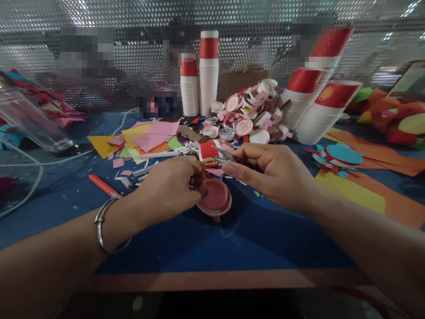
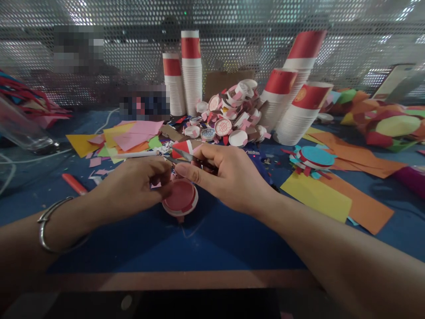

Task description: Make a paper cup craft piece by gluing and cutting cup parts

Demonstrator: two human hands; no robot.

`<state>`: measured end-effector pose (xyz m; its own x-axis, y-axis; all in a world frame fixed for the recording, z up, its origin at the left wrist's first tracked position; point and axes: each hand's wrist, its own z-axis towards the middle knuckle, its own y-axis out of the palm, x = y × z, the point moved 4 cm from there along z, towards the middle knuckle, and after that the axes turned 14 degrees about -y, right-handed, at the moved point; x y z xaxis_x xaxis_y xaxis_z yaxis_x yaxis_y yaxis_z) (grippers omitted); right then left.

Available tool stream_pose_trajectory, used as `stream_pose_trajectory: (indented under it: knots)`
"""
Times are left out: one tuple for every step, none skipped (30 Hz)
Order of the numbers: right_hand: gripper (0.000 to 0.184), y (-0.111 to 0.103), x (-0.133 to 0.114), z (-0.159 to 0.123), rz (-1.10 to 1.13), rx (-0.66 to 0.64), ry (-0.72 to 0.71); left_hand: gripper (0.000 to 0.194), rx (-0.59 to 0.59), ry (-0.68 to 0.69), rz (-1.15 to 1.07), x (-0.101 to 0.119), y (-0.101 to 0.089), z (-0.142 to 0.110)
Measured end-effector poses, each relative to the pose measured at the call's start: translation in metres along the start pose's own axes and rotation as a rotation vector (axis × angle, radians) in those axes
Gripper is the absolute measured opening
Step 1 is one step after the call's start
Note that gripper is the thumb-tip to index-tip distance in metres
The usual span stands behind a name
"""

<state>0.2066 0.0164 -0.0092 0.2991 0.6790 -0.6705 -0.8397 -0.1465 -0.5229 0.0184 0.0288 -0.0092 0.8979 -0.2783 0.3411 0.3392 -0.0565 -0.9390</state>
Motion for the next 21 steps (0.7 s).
stream_pose_trajectory:
  knots:
    - [0.043, 0.000, 0.000, 0.000, -0.001, -0.001, 0.001, 0.002, -0.001, -0.007, 0.015, 0.000, 0.000, 0.000]
    - [0.043, 0.000, 0.000, 0.000, -0.002, -0.002, -0.002, 0.003, -0.002, -0.012, 0.029, -0.001, 0.000, -0.001]
    - [0.043, 0.000, 0.000, 0.000, -0.004, -0.004, -0.004, 0.004, 0.001, -0.014, 0.041, -0.001, -0.001, -0.002]
    - [0.042, 0.000, 0.000, 0.000, -0.008, -0.005, -0.007, 0.006, 0.002, -0.015, 0.050, -0.001, -0.001, -0.002]
    - [0.042, -0.001, 0.000, -0.001, -0.012, -0.005, -0.009, 0.007, 0.003, -0.019, 0.054, -0.001, -0.001, -0.003]
    - [0.041, -0.001, 0.000, -0.001, -0.015, -0.004, -0.011, 0.008, 0.002, -0.022, 0.056, -0.001, -0.002, -0.004]
    - [0.040, -0.002, 0.000, -0.001, -0.017, -0.001, -0.013, 0.008, 0.003, -0.026, 0.056, -0.001, -0.002, -0.005]
    - [0.040, -0.002, 0.001, -0.001, -0.019, 0.002, -0.017, 0.008, 0.008, -0.029, 0.052, 0.000, -0.003, -0.006]
    - [0.040, -0.002, 0.001, -0.001, -0.020, 0.006, -0.021, 0.008, 0.013, -0.030, 0.044, -0.001, -0.004, -0.006]
    - [0.039, -0.002, 0.001, -0.001, -0.020, 0.007, -0.027, 0.008, 0.012, -0.028, 0.033, -0.001, -0.005, -0.006]
    - [0.039, -0.002, 0.001, -0.001, -0.021, 0.007, -0.033, 0.007, 0.009, -0.023, 0.017, -0.002, -0.005, -0.006]
    - [0.039, -0.002, 0.000, -0.001, -0.022, 0.008, -0.039, 0.009, 0.006, -0.018, 0.002, -0.003, -0.006, -0.006]
    - [0.039, -0.002, 0.000, 0.000, -0.024, 0.007, -0.043, 0.011, 0.004, -0.018, -0.006, -0.005, -0.007, -0.006]
    - [0.039, -0.002, 0.000, 0.000, -0.026, 0.006, -0.045, 0.013, 0.006, -0.020, -0.007, -0.007, -0.008, -0.005]
    - [0.039, -0.002, 0.000, 0.000, -0.027, 0.005, -0.046, 0.016, 0.011, -0.026, -0.002, -0.009, -0.010, -0.005]
    - [0.039, -0.002, -0.001, 0.000, -0.026, 0.004, -0.045, 0.019, 0.020, -0.035, 0.006, -0.011, -0.011, -0.005]
    - [0.039, -0.002, -0.001, 0.000, -0.025, 0.003, -0.045, 0.021, 0.033, -0.047, 0.012, -0.014, -0.013, -0.005]
    - [0.038, -0.002, -0.001, 0.000, -0.023, 0.003, -0.045, 0.022, 0.044, -0.059, 0.014, -0.015, -0.015, -0.005]
    - [0.038, -0.002, -0.002, 0.000, -0.025, 0.004, -0.048, 0.021, 0.055, -0.068, 0.009, -0.017, -0.017, -0.004]
    - [0.038, -0.002, -0.002, 0.000, -0.028, 0.006, -0.052, 0.020, 0.062, -0.072, -0.001, -0.017, -0.018, -0.004]
    - [0.038, -0.002, -0.002, 0.000, -0.033, 0.007, -0.054, 0.018, 0.061, -0.073, -0.014, -0.018, -0.018, -0.003]
